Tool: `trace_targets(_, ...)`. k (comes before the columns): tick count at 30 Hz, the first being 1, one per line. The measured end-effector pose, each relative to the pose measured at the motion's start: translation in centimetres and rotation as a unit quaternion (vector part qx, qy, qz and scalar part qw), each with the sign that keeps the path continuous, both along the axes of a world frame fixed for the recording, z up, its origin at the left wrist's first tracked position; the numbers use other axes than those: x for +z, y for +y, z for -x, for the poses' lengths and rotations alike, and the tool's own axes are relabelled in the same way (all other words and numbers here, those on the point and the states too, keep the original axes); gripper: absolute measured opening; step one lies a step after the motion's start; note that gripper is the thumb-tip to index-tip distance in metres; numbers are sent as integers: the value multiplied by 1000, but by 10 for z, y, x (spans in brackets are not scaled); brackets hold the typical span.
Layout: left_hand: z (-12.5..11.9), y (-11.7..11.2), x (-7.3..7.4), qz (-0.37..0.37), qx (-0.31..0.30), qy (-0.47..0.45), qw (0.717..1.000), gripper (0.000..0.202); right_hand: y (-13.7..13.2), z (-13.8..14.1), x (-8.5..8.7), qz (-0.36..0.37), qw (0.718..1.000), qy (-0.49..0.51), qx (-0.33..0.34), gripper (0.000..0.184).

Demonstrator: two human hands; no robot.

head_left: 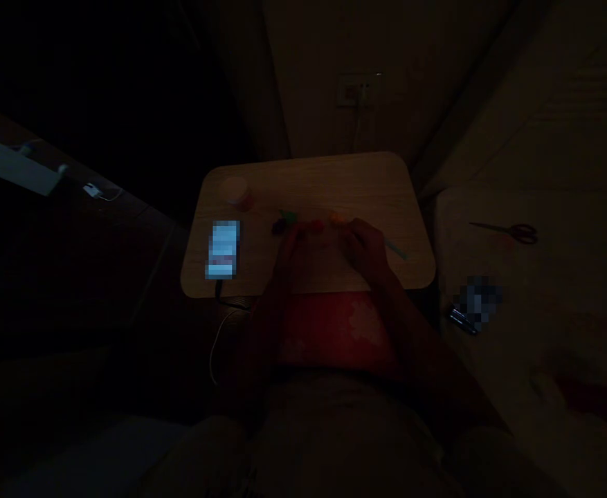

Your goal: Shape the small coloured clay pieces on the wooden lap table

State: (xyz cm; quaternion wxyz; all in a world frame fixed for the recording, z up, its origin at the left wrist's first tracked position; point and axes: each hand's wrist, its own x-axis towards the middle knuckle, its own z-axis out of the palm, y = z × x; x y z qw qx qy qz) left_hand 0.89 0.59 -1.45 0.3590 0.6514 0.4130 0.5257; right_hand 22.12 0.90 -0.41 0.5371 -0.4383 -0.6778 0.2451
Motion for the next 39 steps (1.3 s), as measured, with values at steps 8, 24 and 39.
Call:
trace_targets(8, 0, 1, -1, -15, 8, 46, 999, 46, -2, 1, -1, 27, 1000, -2, -11, 26)
trace_targets(24, 6, -4, 9, 7, -19, 72, 997, 12, -5, 3, -3, 55, 998, 33, -8, 26)
trace_targets(39, -4, -10, 19, 39, 26, 69, 997, 33, -2, 0, -3, 49, 998, -16, 21, 23)
